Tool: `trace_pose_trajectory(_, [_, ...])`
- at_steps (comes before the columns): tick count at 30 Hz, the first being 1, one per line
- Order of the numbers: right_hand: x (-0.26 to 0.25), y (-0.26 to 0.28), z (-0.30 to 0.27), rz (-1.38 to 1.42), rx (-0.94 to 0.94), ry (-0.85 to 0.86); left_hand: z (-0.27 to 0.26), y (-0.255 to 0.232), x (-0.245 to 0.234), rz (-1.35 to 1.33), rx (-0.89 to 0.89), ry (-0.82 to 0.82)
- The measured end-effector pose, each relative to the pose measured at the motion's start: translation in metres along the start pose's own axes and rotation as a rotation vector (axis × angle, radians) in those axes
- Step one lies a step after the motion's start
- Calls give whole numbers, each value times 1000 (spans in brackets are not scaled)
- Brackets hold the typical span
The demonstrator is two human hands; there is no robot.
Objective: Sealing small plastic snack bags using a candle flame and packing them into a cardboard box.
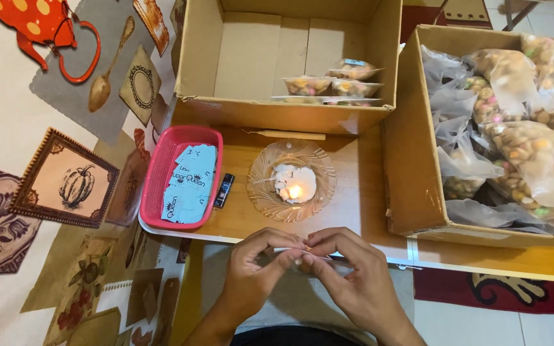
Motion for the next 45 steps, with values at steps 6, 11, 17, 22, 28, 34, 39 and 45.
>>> trace_pose_trajectory(6, [-2, -20, -1, -5, 146, 64, -1, 11, -10, 35, -231, -95])
trace_pose_trajectory(11, [-1, -28, -3, 5, 122, 15, -2, 14, -17, 48, -220, -141])
trace_pose_trajectory(17, [2, -36, -3, 72, 274, 173, -2, 27, -25, -43, -251, -209])
trace_pose_trajectory(22, [13, -38, 5, 75, 284, 311, 2, 31, -25, -35, -392, -191])
trace_pose_trajectory(28, [42, -69, 15, 313, 405, 233, 12, 63, -33, 52, -503, -211])
trace_pose_trajectory(34, [61, -93, 28, 368, 456, 171, 30, 81, -41, 80, -435, -295])
trace_pose_trajectory(39, [68, -98, 42, 389, 568, 197, 57, 73, -42, 386, -544, -262])
trace_pose_trajectory(45, [62, -91, 57, 216, 668, 163, 83, 75, -44, 602, -566, -135])
Point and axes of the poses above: each hand's wrist, its own z-axis towards the middle knuckle, its own x-axis out of the palm, y = z × x, the point moved 3 cm from there along z, towards the middle knuckle, and after that the axes turned 11 degrees about -z, right-handed, at the moved point
